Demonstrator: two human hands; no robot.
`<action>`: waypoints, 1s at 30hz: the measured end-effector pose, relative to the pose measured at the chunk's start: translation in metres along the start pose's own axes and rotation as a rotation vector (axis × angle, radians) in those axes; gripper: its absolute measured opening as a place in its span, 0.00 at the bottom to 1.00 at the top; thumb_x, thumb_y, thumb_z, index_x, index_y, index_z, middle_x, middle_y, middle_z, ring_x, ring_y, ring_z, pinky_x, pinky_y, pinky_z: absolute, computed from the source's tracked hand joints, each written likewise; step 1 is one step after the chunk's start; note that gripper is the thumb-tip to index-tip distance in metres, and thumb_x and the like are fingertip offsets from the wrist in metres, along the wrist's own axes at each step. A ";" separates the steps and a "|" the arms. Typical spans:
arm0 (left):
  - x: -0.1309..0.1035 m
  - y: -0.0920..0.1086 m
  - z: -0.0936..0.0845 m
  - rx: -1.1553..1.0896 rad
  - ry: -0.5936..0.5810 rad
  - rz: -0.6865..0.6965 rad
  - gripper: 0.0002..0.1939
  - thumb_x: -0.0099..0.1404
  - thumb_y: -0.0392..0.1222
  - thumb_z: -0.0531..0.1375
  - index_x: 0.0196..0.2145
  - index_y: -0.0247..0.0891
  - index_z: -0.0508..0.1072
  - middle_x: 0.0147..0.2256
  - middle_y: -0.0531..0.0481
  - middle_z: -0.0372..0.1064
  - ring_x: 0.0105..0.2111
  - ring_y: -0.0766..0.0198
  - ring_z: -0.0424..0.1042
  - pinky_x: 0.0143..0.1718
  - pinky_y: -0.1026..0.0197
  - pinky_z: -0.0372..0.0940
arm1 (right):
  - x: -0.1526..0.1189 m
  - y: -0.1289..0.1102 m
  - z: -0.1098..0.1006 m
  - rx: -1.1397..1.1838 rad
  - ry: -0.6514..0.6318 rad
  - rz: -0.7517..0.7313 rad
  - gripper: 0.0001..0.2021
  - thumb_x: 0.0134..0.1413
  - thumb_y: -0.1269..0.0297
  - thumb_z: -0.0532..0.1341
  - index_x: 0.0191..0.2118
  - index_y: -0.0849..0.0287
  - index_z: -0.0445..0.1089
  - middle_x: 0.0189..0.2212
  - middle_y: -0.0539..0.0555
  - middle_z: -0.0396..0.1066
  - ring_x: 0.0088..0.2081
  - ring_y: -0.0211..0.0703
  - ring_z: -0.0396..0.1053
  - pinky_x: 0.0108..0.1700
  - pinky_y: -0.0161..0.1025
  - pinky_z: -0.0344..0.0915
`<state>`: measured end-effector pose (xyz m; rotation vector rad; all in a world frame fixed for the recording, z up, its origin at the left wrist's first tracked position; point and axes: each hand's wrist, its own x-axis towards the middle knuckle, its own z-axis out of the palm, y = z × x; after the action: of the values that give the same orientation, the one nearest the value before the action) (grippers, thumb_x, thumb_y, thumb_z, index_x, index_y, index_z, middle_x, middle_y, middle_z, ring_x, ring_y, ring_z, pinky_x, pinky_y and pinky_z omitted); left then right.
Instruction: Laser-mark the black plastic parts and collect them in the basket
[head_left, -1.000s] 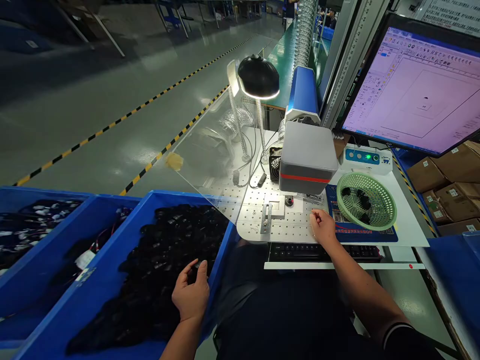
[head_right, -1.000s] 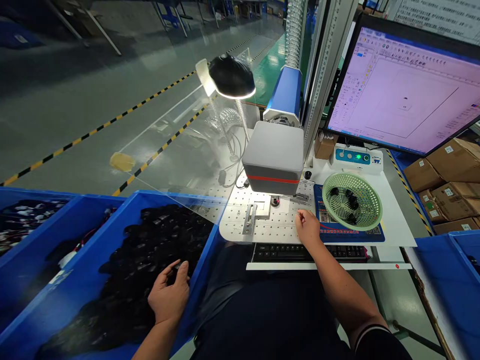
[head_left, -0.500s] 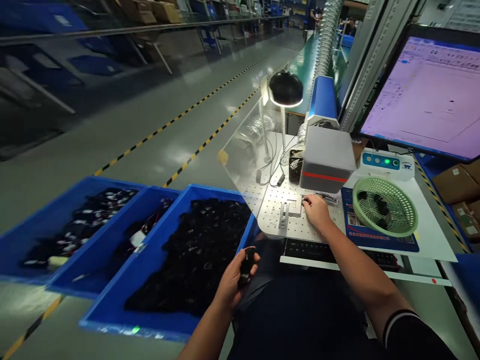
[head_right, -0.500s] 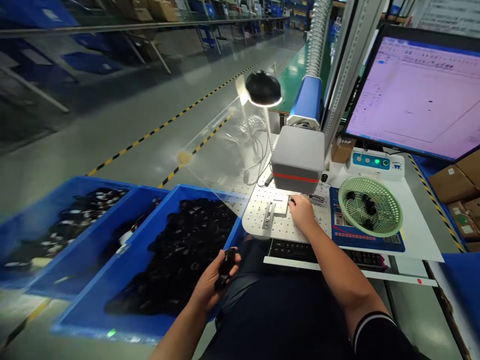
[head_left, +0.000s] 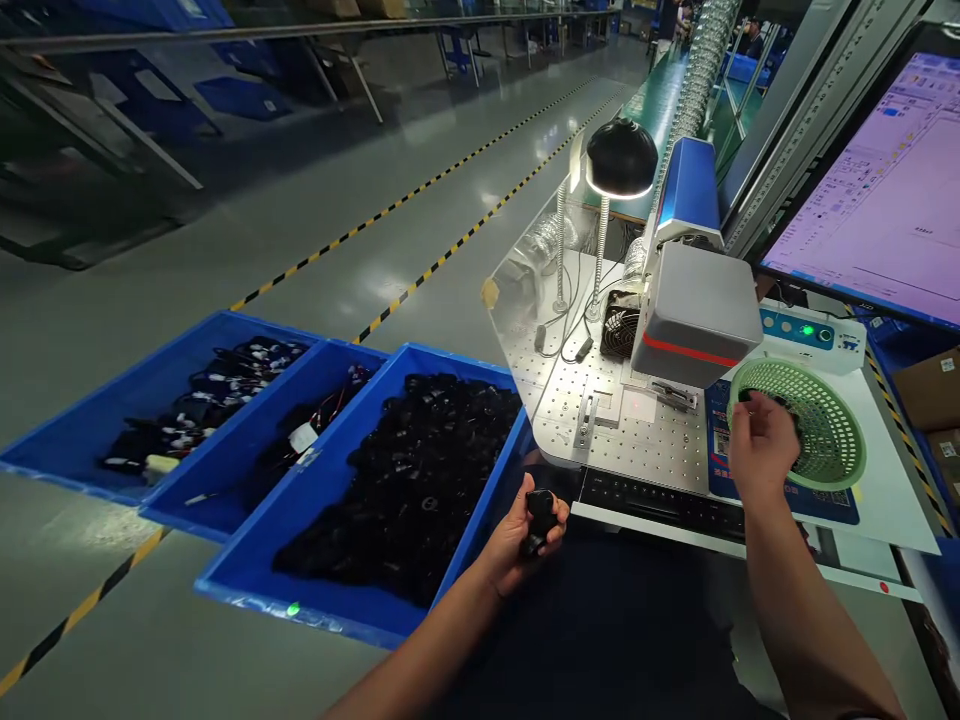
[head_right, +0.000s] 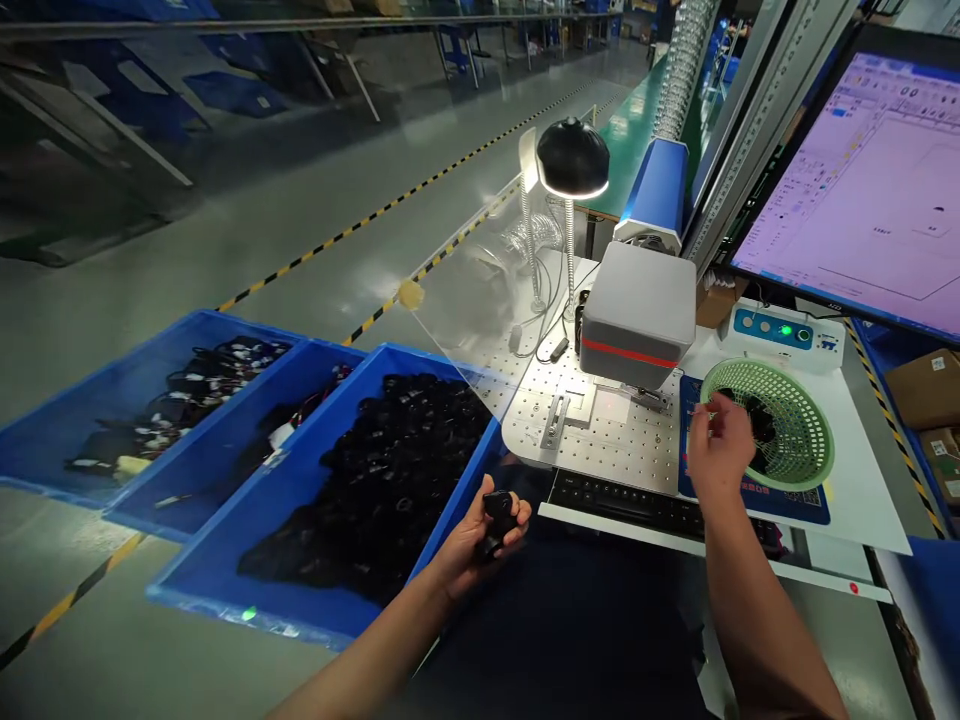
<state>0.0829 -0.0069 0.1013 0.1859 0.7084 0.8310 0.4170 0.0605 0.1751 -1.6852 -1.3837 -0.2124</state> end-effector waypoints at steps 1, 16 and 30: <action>0.002 -0.001 0.003 0.006 -0.001 -0.013 0.31 0.64 0.69 0.56 0.25 0.34 0.68 0.28 0.48 0.65 0.20 0.72 0.58 0.15 0.70 0.50 | -0.011 -0.013 -0.002 0.032 -0.071 -0.029 0.16 0.64 0.53 0.58 0.48 0.59 0.72 0.37 0.58 0.74 0.31 0.44 0.69 0.37 0.46 0.71; 0.010 -0.017 0.021 0.318 0.094 -0.141 0.35 0.59 0.75 0.55 0.26 0.35 0.72 0.22 0.47 0.66 0.17 0.68 0.61 0.17 0.66 0.46 | -0.103 -0.095 0.028 0.528 -0.832 -0.430 0.08 0.62 0.67 0.61 0.45 0.53 0.73 0.38 0.55 0.74 0.40 0.45 0.72 0.41 0.42 0.71; 0.011 0.016 -0.134 1.317 1.070 0.906 0.14 0.62 0.54 0.56 0.29 0.41 0.69 0.32 0.44 0.70 0.38 0.51 0.70 0.45 0.50 0.64 | -0.028 -0.024 0.130 0.106 -0.512 0.009 0.04 0.57 0.66 0.61 0.34 0.57 0.72 0.31 0.54 0.72 0.35 0.46 0.69 0.40 0.42 0.66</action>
<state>-0.0083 -0.0037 0.0010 1.3878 2.2302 1.1784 0.3357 0.1341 0.0967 -1.7240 -1.7203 0.3169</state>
